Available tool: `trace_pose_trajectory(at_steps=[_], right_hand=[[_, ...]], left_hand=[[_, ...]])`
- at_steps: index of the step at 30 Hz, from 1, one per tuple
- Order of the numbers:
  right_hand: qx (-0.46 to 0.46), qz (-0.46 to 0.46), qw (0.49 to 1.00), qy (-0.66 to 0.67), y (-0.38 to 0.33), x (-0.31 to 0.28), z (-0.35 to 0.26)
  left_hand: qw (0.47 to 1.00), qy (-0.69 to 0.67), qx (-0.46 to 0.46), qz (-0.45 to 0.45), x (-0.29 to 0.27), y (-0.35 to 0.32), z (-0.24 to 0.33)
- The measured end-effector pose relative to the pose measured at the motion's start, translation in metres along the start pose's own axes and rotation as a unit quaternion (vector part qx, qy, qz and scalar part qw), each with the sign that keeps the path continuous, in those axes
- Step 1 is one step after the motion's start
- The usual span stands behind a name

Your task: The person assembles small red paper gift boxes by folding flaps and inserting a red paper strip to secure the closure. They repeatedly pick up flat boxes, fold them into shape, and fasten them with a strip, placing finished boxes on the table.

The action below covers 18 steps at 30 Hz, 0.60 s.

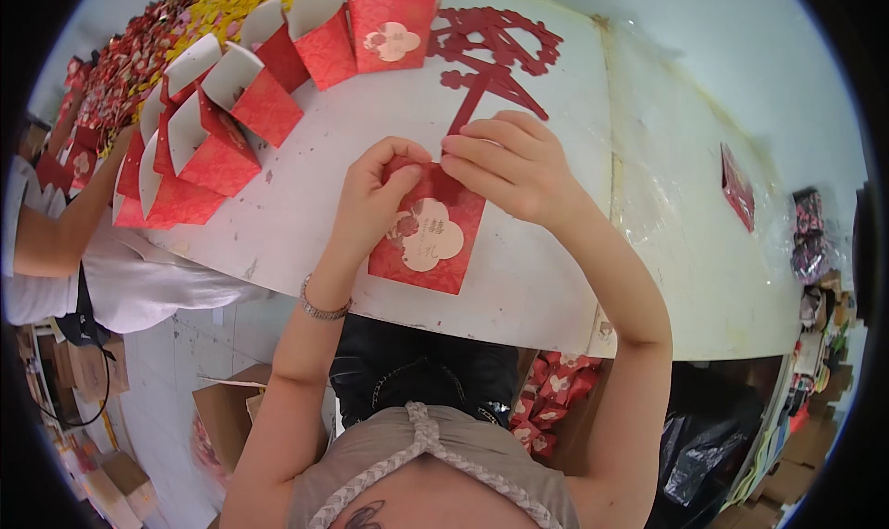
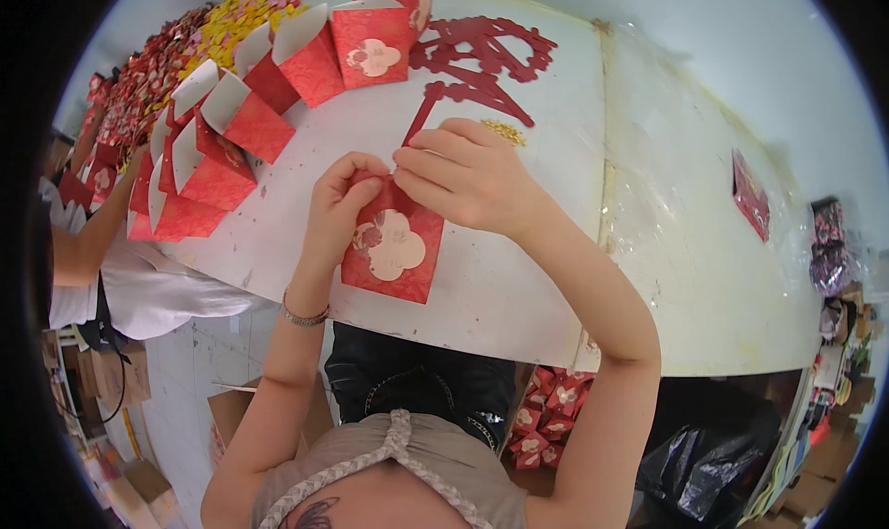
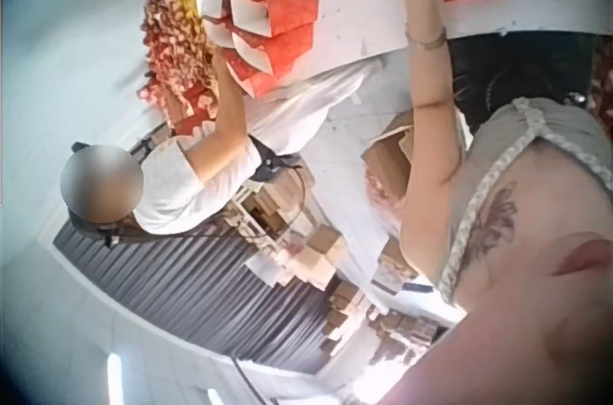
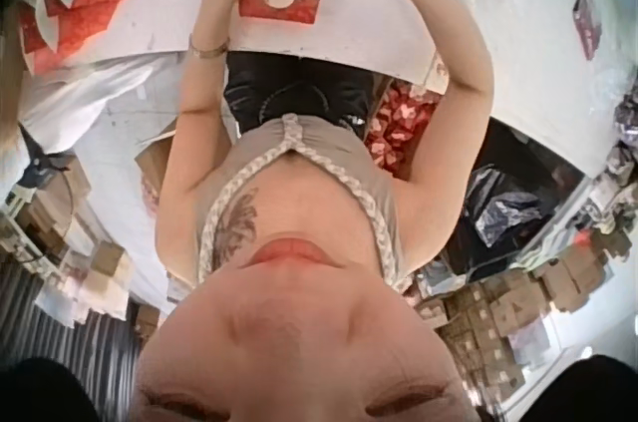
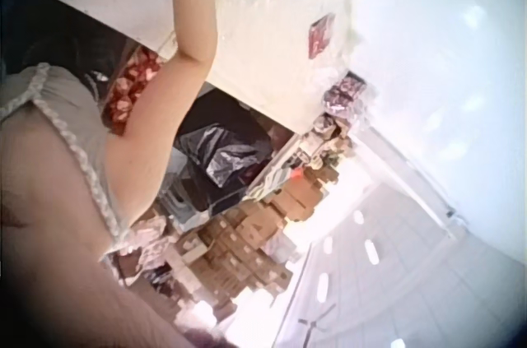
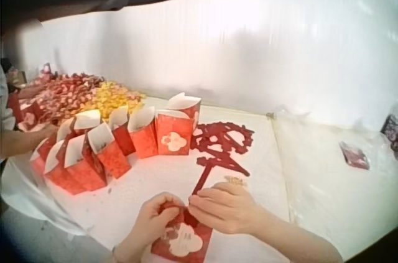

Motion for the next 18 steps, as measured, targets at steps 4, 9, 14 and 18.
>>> trace_pose_trajectory(at_steps=[4,9,14,18], right_hand=[[-0.021,-0.051,0.998,-0.009,-0.007,0.007,-0.016],[0.343,0.087,0.935,-0.028,-0.096,-0.016,0.072],[0.575,-0.009,0.817,-0.036,-0.193,0.005,0.119],[0.613,-0.012,0.789,-0.042,-0.198,0.003,0.116]], left_hand=[[0.994,0.024,-0.105,0.003,0.005,-0.018,-0.002],[0.991,0.02,-0.083,0.1,-0.006,-0.048,0.012],[0.995,-0.001,-0.071,0.075,0.003,-0.06,0.01],[0.992,-0.019,-0.101,0.073,0.006,-0.063,0.006]])
Point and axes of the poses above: each hand's wrist, its own y-axis towards the middle knuckle, its own x-axis out of the palm, z = x × y, the point moved 9 cm from there along y, towards the middle knuckle, and after that the axes turned 9 degrees about y, right-handed, at the moved point
